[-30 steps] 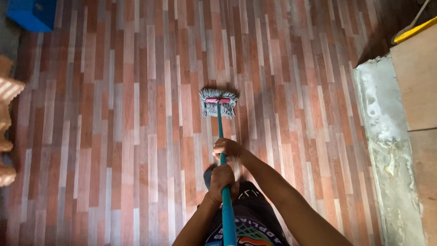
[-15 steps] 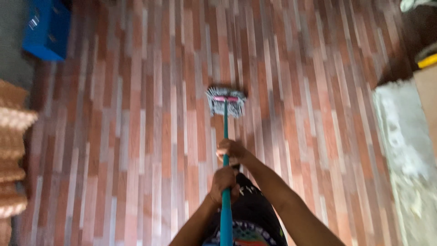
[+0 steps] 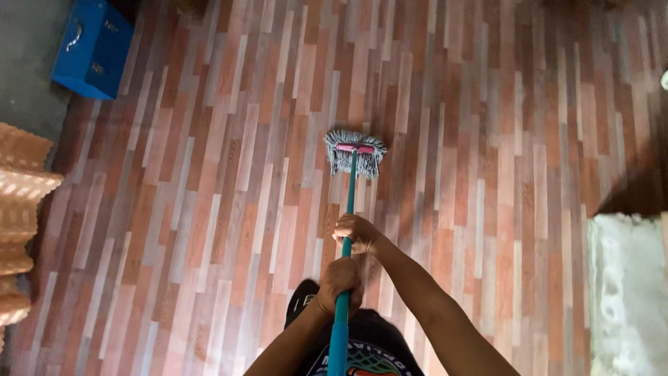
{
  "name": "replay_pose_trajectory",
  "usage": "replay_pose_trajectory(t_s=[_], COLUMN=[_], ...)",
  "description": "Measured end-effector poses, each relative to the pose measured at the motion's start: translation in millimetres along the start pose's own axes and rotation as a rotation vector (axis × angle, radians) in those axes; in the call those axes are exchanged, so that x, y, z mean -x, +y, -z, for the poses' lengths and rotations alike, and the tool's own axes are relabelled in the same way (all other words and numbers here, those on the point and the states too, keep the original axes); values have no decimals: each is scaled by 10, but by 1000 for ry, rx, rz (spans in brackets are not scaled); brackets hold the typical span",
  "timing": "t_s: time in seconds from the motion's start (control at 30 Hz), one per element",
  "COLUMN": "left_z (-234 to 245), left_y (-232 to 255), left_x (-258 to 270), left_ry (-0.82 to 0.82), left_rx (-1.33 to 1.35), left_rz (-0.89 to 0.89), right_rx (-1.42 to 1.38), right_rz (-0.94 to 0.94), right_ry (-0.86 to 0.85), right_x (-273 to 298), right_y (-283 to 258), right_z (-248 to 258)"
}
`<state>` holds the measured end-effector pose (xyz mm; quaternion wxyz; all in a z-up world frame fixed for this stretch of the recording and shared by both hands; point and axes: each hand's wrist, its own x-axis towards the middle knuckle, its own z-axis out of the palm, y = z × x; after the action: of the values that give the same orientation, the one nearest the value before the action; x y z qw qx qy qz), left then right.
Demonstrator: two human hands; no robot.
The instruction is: The person mops a wood-patterned floor using a blue-handled string mop, moving it back and forth across the room and around furniture.
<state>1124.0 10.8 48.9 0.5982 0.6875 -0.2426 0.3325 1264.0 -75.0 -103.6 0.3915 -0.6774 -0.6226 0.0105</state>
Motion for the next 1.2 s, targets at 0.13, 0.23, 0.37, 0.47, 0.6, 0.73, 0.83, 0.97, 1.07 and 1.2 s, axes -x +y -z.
replay_pose_trajectory(t_s=[0.13, 0.23, 0.37, 0.47, 0.6, 0.73, 0.83, 0.97, 1.07, 1.2], left_z=[-8, 0, 21, 39, 152, 152, 120, 135, 103, -42], left_y=[-518, -958, -1622, -2212, -2828, -3410, -3769, -4382, -4930, -5403], left_x=[-312, -587, -1140, -1603, -2341, -2674, -3111, -3648, -3924, -4786], left_ry=[-3, -12, 20, 25, -4, -70, -65, -57, -129, -130], left_rx=[-16, -27, -63, -25, 26, 40, 27, -16, -22, -69], left_rz=[46, 73, 50, 82, 82, 109, 112, 92, 113, 114], right_rx=[-49, -33, -13, -70, -92, -109, -110, -186, -202, -156], right_rz=[-11, 36, 29, -6, -25, -97, -135, -86, -85, -101], right_ry=[-16, -36, -69, -97, -140, -113, -71, 57, 66, 76], right_x=[-242, -358, -720, -1050, -1449, -1655, -1811, -2183, -2297, -2523], right_y=[636, 1185, 1864, 2472, 3144, 3685, 4144, 4762, 5357, 6086], right_z=[230, 341, 701, 1065, 1449, 1687, 1892, 2254, 2431, 2862])
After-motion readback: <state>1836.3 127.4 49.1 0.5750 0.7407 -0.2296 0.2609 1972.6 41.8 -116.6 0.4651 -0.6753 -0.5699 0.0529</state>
